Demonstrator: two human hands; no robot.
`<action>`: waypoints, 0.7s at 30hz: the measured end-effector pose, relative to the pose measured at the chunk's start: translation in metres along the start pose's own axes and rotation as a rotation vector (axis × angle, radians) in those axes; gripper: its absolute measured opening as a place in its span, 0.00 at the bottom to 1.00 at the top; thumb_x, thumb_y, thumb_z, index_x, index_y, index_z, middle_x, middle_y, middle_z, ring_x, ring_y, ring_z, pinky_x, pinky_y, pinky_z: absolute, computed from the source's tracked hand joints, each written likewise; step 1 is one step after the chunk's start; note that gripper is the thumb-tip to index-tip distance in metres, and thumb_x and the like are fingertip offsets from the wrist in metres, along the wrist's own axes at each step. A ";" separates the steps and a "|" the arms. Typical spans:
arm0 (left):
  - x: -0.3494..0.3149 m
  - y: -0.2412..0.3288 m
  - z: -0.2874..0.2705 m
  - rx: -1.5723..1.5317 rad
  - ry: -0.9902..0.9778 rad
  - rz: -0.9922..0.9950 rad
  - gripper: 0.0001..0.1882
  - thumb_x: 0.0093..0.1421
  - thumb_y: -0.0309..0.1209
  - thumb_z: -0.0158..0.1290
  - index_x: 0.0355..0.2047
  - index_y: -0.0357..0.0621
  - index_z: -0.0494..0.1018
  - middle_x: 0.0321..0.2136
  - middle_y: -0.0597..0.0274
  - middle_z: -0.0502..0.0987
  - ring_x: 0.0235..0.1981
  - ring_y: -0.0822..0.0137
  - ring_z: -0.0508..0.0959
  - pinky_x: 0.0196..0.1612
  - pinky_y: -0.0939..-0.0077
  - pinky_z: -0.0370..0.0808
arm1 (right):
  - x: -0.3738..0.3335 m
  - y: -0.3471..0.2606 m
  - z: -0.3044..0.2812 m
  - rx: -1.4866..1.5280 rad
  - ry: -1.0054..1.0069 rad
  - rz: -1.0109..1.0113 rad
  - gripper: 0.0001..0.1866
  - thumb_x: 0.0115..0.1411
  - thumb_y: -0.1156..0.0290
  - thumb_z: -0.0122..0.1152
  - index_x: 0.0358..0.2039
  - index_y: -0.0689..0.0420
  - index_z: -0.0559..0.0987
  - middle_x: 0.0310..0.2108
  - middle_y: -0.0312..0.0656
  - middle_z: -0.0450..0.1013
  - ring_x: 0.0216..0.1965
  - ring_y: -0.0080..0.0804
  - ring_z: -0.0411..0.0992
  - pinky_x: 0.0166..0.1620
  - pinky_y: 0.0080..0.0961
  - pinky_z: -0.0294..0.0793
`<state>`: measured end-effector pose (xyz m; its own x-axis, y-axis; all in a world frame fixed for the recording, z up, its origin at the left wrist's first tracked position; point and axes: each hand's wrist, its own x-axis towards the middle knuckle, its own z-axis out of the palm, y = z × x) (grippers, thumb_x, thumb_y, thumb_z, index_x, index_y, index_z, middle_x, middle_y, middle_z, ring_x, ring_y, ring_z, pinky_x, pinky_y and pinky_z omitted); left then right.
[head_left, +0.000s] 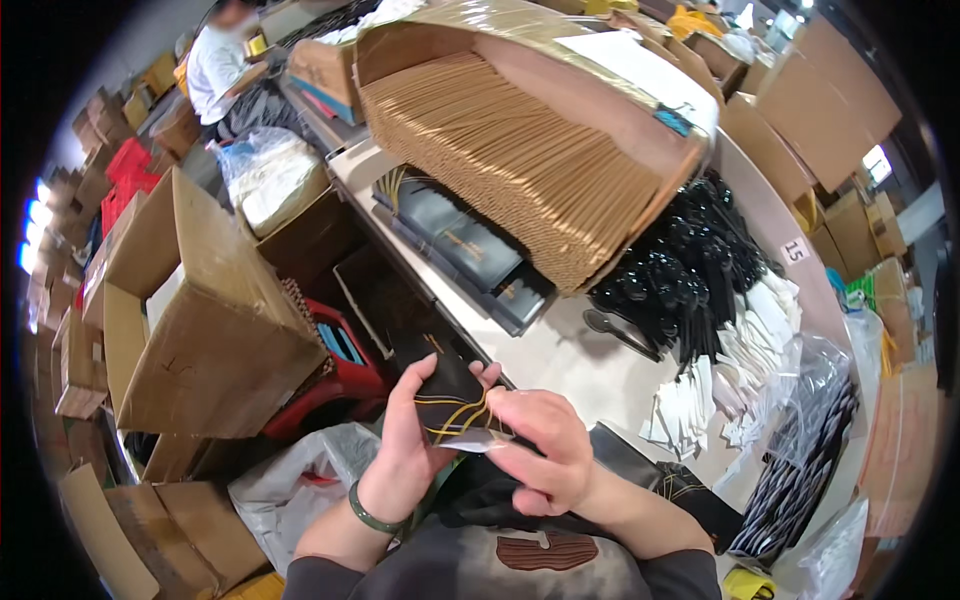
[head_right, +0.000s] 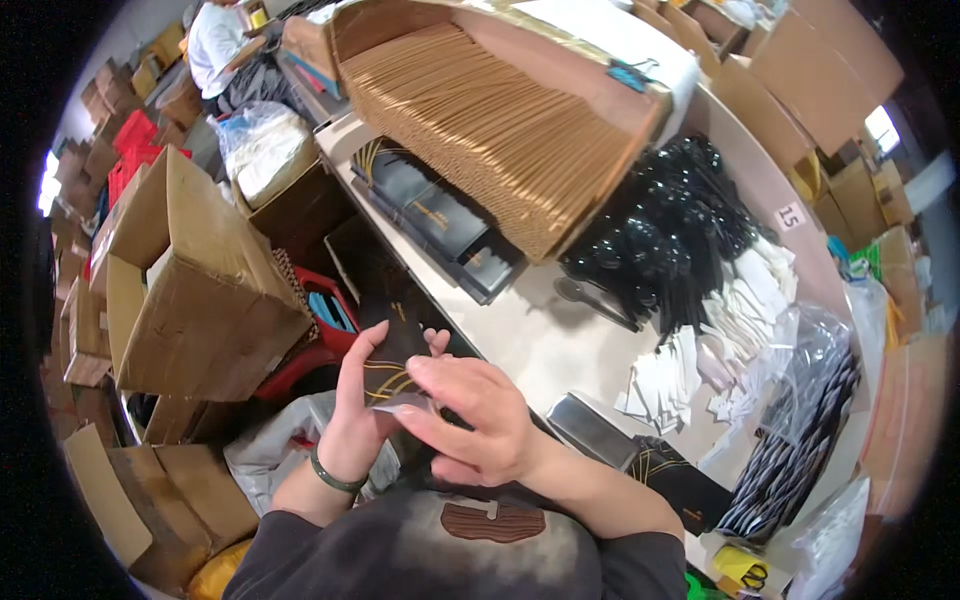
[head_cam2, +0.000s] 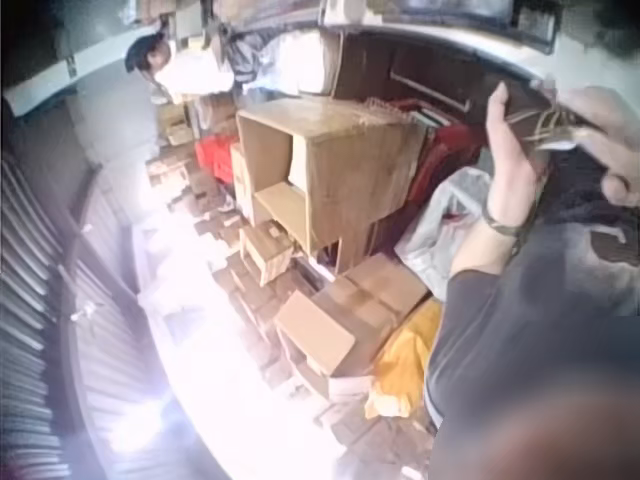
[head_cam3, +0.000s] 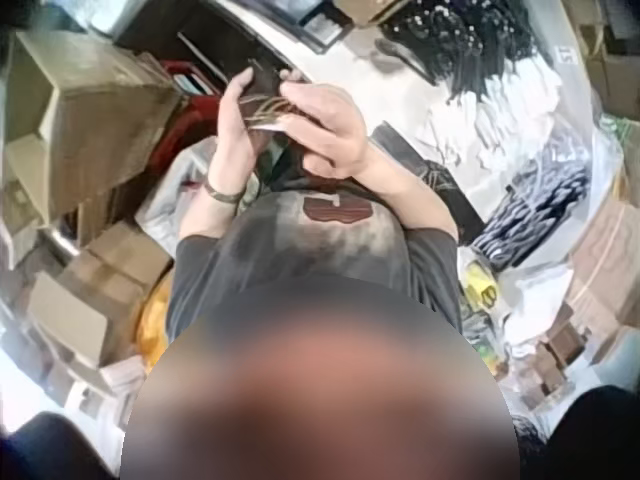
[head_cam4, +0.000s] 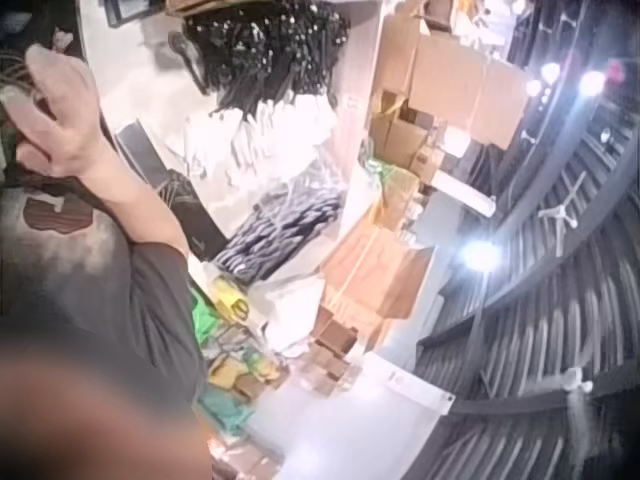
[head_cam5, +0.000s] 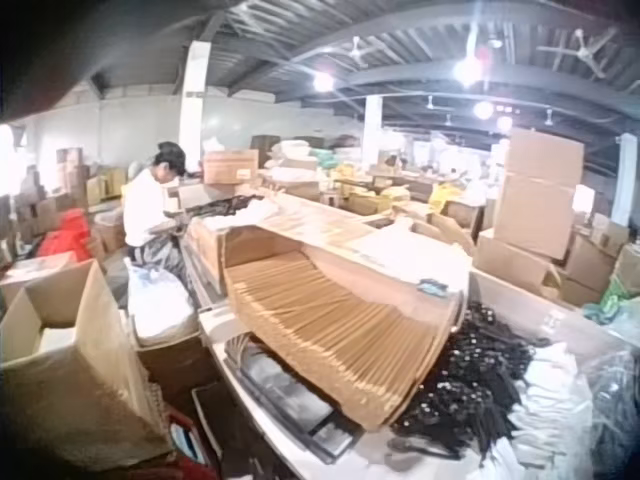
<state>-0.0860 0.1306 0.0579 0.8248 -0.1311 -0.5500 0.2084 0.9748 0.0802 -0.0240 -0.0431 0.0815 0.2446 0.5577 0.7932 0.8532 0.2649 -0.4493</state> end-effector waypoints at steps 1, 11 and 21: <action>-0.007 -0.008 0.015 0.078 0.079 0.044 0.22 0.66 0.45 0.46 0.45 0.36 0.73 0.44 0.52 0.80 0.45 0.56 0.80 0.52 0.62 0.76 | -0.002 -0.005 0.001 -0.186 -0.061 0.076 0.25 0.62 0.65 0.61 0.56 0.64 0.73 0.55 0.57 0.71 0.55 0.53 0.71 0.56 0.42 0.71; -0.007 -0.042 0.046 0.268 -0.368 -0.246 0.32 0.69 0.57 0.35 0.53 0.42 0.71 0.46 0.58 0.79 0.49 0.58 0.79 0.55 0.53 0.75 | -0.014 -0.008 -0.037 -0.057 0.135 0.395 0.19 0.50 0.72 0.74 0.43 0.61 0.83 0.48 0.47 0.78 0.52 0.43 0.76 0.55 0.36 0.73; 0.094 -0.062 0.049 1.643 -0.630 0.619 0.37 0.52 0.22 0.63 0.62 0.41 0.61 0.55 0.54 0.69 0.58 0.60 0.70 0.62 0.63 0.65 | -0.024 0.007 -0.091 -0.083 0.683 0.566 0.15 0.53 0.73 0.73 0.41 0.60 0.82 0.39 0.40 0.79 0.39 0.26 0.78 0.44 0.24 0.78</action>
<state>0.0044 0.0489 0.0416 0.9406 -0.2842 0.1857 -0.2411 -0.1740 0.9548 0.0177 -0.1264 0.0964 0.8384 -0.0099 0.5450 0.5451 0.0195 -0.8382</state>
